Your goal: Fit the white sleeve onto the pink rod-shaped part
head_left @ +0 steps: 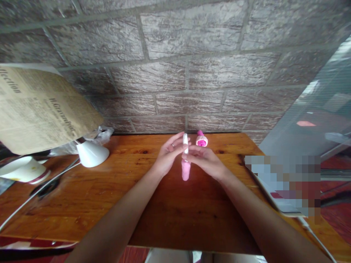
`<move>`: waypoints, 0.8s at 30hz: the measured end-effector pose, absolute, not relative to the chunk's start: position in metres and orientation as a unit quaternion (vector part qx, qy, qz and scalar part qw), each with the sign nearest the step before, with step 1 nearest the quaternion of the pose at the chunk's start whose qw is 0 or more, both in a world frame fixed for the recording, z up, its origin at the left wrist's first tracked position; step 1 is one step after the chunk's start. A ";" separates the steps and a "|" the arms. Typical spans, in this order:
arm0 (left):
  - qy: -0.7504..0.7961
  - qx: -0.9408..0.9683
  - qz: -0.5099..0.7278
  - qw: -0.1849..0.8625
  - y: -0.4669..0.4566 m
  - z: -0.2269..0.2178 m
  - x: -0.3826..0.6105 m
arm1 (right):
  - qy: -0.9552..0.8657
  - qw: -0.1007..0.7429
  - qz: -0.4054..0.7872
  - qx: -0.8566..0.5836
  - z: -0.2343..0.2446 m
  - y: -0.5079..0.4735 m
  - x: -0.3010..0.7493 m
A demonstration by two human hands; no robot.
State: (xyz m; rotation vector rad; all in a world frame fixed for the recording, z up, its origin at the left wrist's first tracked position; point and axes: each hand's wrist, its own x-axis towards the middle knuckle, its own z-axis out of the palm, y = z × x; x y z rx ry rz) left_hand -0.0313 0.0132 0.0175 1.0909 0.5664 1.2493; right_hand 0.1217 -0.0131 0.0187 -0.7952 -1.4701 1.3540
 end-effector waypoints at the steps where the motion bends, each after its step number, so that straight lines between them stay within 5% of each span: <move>1: 0.247 0.479 0.548 0.640 0.013 0.018 -0.031 | -0.600 0.476 0.553 -0.326 0.017 -0.013 0.122; 24: 0.256 0.482 0.566 0.618 0.012 0.020 -0.032 | -0.571 0.444 0.605 -0.332 0.019 -0.015 0.121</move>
